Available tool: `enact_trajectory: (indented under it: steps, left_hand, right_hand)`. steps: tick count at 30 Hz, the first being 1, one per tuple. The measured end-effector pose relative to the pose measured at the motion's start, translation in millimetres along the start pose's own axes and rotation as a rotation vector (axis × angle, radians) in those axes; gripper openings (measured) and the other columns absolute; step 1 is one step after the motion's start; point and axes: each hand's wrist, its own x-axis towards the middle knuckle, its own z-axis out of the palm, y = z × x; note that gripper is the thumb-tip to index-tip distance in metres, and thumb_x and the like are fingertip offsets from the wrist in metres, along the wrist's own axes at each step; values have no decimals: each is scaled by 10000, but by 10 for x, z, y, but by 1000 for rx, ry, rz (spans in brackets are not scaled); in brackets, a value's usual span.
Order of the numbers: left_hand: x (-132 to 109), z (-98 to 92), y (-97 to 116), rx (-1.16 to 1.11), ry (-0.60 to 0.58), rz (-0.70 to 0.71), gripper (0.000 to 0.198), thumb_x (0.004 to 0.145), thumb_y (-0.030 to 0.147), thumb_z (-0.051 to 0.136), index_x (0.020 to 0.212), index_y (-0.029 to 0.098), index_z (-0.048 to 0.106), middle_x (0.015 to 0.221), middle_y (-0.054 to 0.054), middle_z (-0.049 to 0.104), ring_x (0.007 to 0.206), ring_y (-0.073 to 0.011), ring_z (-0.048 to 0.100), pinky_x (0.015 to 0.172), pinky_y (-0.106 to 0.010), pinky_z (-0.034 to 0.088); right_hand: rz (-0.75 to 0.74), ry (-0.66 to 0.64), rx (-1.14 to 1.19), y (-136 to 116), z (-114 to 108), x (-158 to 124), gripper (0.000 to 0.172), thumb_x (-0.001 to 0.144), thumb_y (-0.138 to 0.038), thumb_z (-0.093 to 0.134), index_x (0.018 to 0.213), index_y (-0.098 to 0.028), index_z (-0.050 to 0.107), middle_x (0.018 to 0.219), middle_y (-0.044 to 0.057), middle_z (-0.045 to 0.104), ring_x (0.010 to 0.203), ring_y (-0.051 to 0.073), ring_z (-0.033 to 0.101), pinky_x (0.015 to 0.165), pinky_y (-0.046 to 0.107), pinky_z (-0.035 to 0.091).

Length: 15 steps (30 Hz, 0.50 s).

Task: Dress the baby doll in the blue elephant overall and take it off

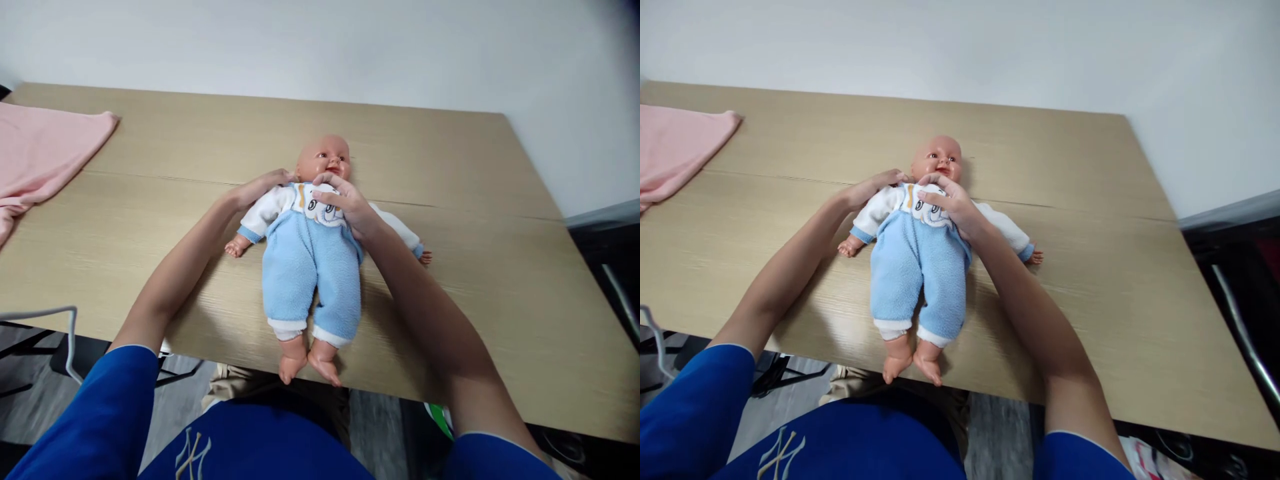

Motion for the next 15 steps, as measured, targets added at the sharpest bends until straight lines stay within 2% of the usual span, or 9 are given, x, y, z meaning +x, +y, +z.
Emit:
enact_trajectory:
  steps: [3, 5, 7, 10, 15]
  left_hand:
    - [-213, -149, 189, 171, -49, -109, 675, 863, 696, 901, 1265, 217, 645, 1365, -175, 752, 1332, -386, 704, 1091, -460, 596]
    - [-293, -263, 253, 313, -99, -153, 800, 768, 650, 989, 1334, 229, 610, 1397, -168, 751, 1331, -377, 706, 1070, -430, 591]
    - [-319, -353, 265, 406, -167, -187, 830, 753, 629, 993, 1380, 230, 622, 1392, -159, 780, 1288, -365, 730, 1043, -420, 593]
    - [-309, -421, 247, 469, -255, -191, 828, 800, 634, 939, 1476, 240, 666, 1483, -145, 795, 1332, -357, 735, 1105, -438, 591]
    - [-314, -424, 283, 523, -348, -136, 848, 831, 626, 882, 1561, 234, 702, 1615, -136, 760, 1453, -350, 699, 1229, -439, 549]
  right_hand:
    - [5, 13, 22, -18, 15, -6, 592, 691, -556, 1102, 1040, -301, 698, 969, -17, 769, 876, 196, 743, 766, 306, 663]
    - [0, 10, 14, -50, 21, -31, 591, 701, -563, 1098, 1047, -303, 695, 993, -9, 774, 903, 205, 754, 789, 320, 679]
    - [-18, 1, -35, -112, -2, -74, 589, 724, -593, 1087, 1063, -304, 702, 1044, 1, 785, 942, 219, 768, 812, 338, 694]
    - [-59, -30, -249, -278, -121, -161, 568, 782, -636, 1056, 1106, -296, 736, 1152, 38, 812, 1059, 265, 793, 908, 397, 716]
    - [-87, -70, -665, -577, -427, -295, 576, 839, -628, 1035, 1230, -277, 799, 1323, 112, 849, 1236, 356, 795, 1117, 528, 700]
